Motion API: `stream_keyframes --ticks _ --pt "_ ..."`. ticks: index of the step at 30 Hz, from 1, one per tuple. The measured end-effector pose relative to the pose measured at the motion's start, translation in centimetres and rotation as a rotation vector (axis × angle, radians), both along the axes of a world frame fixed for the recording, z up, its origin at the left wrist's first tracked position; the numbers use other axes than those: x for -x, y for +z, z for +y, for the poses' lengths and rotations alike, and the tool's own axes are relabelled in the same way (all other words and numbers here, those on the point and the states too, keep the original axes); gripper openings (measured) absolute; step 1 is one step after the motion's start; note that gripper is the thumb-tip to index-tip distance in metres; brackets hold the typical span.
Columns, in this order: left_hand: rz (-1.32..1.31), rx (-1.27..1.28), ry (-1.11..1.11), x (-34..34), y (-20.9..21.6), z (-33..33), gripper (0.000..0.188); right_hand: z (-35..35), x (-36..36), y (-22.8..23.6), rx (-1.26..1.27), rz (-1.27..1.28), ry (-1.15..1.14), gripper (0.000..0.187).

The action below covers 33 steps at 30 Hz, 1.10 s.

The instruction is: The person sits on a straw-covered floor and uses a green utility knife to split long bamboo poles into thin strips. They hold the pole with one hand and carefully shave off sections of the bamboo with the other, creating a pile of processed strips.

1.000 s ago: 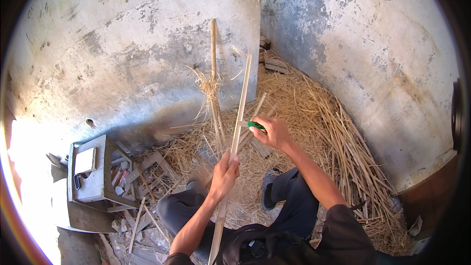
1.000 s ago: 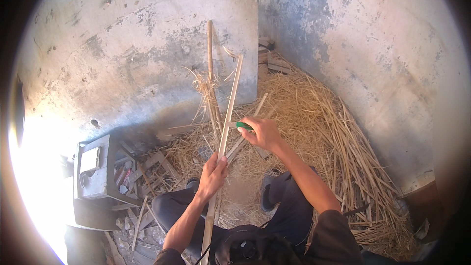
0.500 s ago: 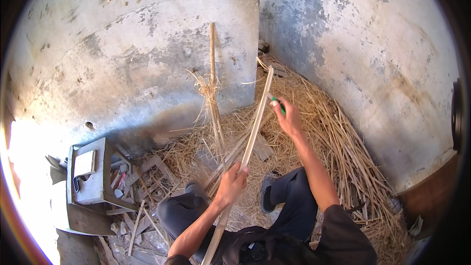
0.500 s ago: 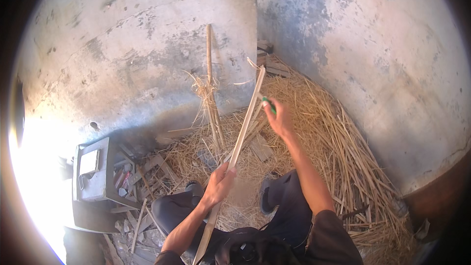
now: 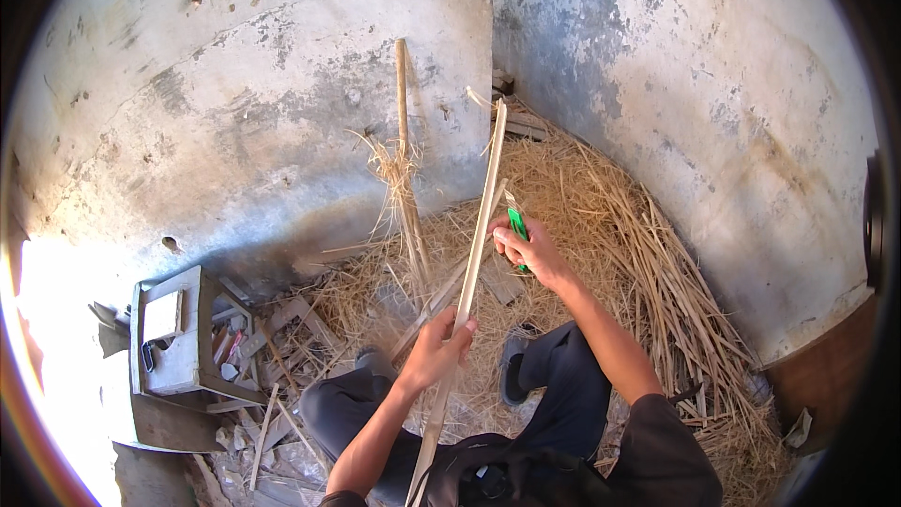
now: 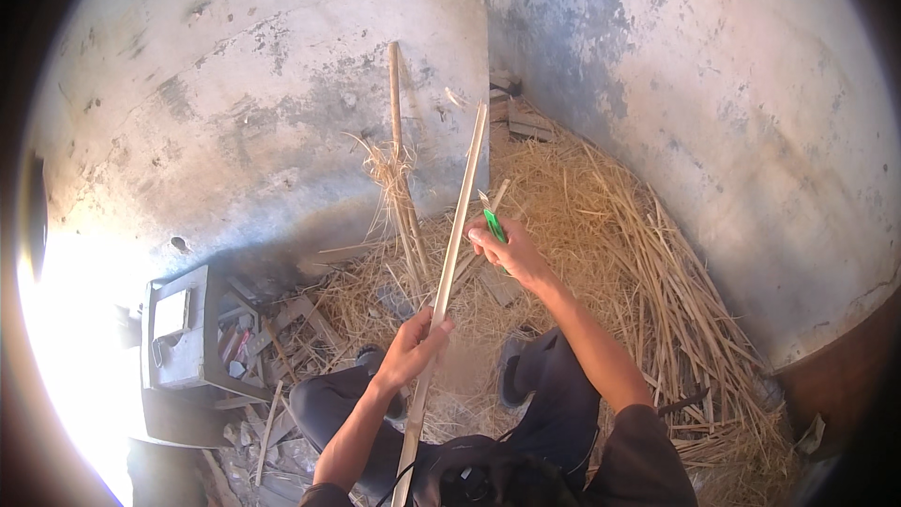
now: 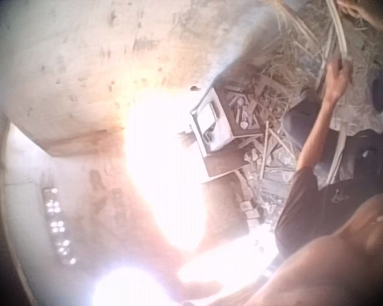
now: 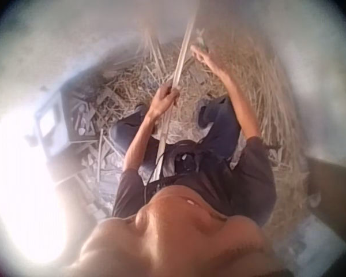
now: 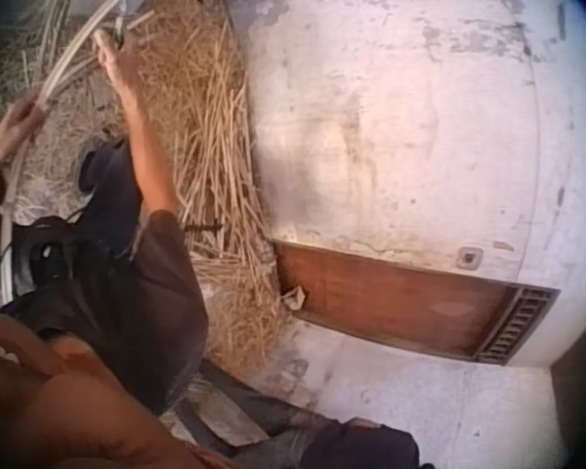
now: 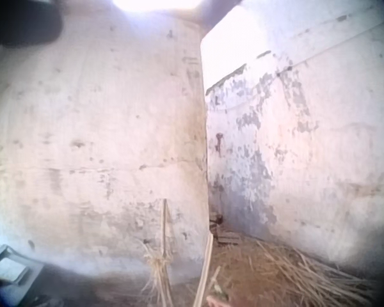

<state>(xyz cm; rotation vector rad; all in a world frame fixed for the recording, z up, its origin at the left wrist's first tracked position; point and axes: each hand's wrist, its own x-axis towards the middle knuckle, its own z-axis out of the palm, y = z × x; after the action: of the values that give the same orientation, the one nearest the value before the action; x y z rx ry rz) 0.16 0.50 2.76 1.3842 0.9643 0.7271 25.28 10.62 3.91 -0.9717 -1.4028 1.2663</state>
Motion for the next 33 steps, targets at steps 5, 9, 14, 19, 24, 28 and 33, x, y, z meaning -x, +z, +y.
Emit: stream_keyframes --ticks 5,9,14,19,24,28,33 --pt "-0.002 0.030 -0.058 0.3 0.0 0.2 0.024 -0.1 0.3 0.0 0.011 0.021 0.001 0.021" --pt "-0.187 0.202 -0.089 0.1 0.2 0.1 0.027 -0.2 0.3 -0.4 -0.015 0.016 -0.011 0.017" --pt "-0.315 0.421 -0.122 1.1 0.8 0.5 0.046 -0.4 0.1 0.1 -0.058 -0.005 0.001 0.020" --pt "-0.471 0.438 0.052 1.0 -0.6 1.1 0.053 -0.9 0.2 0.4 -0.180 -0.089 0.028 0.038" --pt "-0.511 0.327 0.056 1.3 -0.6 1.2 0.048 -1.4 0.9 0.0 -0.443 -0.507 -0.046 0.036" --pt "-0.441 0.277 0.120 1.2 -0.3 0.9 0.039 -1.7 1.7 0.2 -0.555 -0.636 -0.044 0.032" --pt "-0.247 0.065 0.195 0.7 -0.5 0.6 0.031 -2.0 2.4 -0.1 -0.622 -0.686 -0.012 0.030"
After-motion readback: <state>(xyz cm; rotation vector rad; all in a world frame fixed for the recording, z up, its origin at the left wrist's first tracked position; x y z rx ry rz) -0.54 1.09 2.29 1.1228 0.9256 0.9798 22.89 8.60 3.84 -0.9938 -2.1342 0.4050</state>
